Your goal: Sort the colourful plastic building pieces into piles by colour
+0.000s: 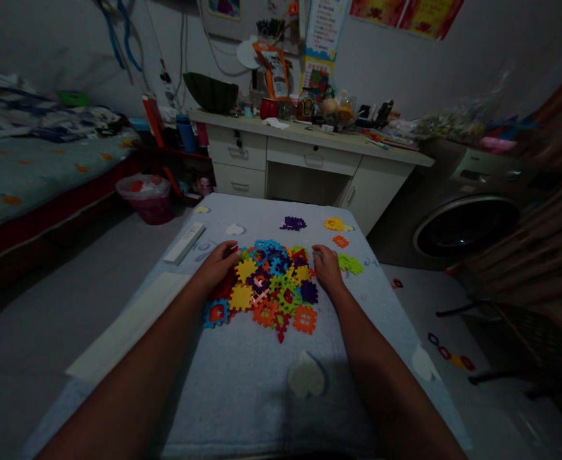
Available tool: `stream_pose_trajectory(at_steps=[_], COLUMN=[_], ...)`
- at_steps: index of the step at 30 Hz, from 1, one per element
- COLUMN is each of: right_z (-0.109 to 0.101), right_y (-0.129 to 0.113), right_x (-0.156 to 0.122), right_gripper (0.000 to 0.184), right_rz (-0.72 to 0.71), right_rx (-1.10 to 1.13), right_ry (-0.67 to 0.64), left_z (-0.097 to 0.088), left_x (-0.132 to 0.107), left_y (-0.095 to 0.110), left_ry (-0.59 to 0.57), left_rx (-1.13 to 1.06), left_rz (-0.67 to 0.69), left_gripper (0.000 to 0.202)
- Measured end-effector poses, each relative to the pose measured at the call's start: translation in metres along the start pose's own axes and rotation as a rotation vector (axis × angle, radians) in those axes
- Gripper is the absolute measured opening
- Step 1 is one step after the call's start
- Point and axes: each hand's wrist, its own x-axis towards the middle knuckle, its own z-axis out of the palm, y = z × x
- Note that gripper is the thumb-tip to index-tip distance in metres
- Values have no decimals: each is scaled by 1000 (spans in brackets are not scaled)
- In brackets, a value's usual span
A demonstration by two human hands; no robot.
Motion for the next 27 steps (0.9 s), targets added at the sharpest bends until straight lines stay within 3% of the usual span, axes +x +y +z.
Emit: stream_pose_trajectory(at_steps=[3, 8, 12, 17, 21, 27], right_z=[5, 11, 6, 3, 5, -1], right_y=[2, -1, -3, -3, -4, -2], right_x=[0, 1, 3, 5, 4, 2], right_gripper=[40, 51, 58, 53, 40, 31], right_rz=[34, -12, -55, -109, -53, -65], right_rx=[-77, -114, -71, 99, 248, 299], right_ry=[-65, -166, -191, -115, -25, 98], left_z=[-6, -8, -3, 1, 0, -2], left_x=[-12, -40, -56, -60, -58, -56], left_y=[7, 7, 3, 0, -2, -3], left_ry=[34, -24, -32, -19, -6, 44], left_rx=[191, 416, 479, 489, 490, 477], left_rz=[85, 236, 251, 296, 289, 317], left_gripper=[54, 57, 56, 53, 50, 41])
